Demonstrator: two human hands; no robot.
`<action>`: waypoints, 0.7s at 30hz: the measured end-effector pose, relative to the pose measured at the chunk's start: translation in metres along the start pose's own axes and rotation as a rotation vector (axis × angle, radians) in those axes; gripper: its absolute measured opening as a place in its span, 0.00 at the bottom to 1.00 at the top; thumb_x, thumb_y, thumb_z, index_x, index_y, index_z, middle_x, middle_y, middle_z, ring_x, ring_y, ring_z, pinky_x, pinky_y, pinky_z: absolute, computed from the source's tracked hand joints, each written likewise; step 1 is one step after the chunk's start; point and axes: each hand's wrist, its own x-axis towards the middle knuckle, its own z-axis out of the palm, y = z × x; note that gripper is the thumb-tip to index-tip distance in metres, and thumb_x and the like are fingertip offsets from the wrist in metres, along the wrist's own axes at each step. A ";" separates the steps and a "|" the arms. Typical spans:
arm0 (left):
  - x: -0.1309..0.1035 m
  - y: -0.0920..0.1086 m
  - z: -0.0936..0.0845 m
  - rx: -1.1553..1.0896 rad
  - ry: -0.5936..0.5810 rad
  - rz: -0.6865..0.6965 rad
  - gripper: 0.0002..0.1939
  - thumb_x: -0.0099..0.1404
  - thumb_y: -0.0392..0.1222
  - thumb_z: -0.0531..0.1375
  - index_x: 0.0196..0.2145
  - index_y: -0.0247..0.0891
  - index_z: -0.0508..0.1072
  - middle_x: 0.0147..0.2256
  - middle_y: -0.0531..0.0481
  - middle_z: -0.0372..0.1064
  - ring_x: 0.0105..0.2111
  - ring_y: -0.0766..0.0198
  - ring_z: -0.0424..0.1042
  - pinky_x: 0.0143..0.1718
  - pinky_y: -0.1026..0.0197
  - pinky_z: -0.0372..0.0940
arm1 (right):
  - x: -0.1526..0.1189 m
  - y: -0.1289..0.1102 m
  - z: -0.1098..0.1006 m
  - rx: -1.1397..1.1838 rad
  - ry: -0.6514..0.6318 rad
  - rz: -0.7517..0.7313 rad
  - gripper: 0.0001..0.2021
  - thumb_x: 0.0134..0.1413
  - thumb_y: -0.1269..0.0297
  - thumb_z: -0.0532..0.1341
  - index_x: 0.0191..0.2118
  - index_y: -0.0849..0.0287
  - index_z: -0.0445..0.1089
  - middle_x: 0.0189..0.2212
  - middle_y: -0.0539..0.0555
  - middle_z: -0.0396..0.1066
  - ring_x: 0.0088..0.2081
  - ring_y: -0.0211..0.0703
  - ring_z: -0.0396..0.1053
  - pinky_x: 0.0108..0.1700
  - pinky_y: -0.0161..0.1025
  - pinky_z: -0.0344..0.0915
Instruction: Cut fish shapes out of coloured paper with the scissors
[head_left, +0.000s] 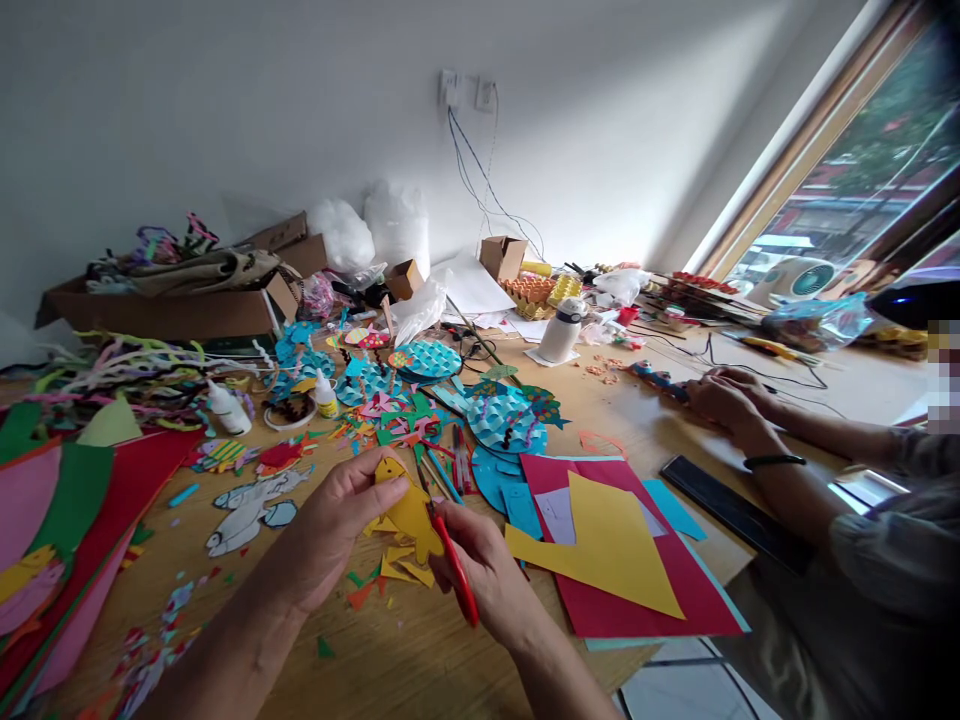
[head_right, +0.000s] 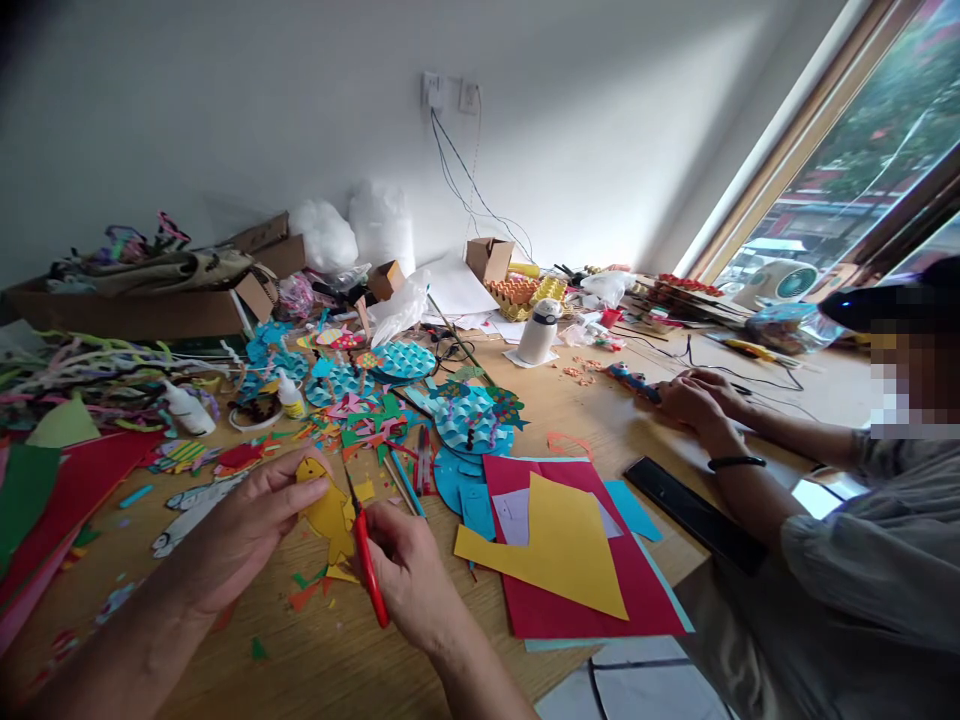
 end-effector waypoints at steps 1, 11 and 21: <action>0.000 0.000 0.000 0.004 -0.008 -0.003 0.05 0.59 0.37 0.57 0.32 0.40 0.73 0.26 0.55 0.69 0.26 0.67 0.65 0.31 0.65 0.62 | -0.002 -0.001 0.001 0.023 -0.019 0.027 0.09 0.49 0.63 0.56 0.23 0.59 0.57 0.16 0.44 0.54 0.19 0.31 0.51 0.20 0.28 0.49; 0.002 0.001 -0.002 0.154 0.019 0.012 0.04 0.59 0.39 0.57 0.28 0.40 0.71 0.24 0.56 0.68 0.27 0.67 0.66 0.32 0.66 0.62 | -0.007 -0.002 0.004 0.083 -0.050 0.075 0.12 0.49 0.61 0.57 0.20 0.59 0.57 0.12 0.43 0.55 0.14 0.28 0.50 0.16 0.26 0.47; 0.002 0.000 0.000 0.216 0.043 0.001 0.06 0.58 0.40 0.57 0.24 0.39 0.69 0.23 0.57 0.65 0.24 0.68 0.64 0.28 0.67 0.59 | -0.007 -0.003 0.004 0.061 -0.027 0.107 0.17 0.49 0.51 0.58 0.21 0.60 0.59 0.12 0.43 0.55 0.14 0.28 0.50 0.16 0.27 0.46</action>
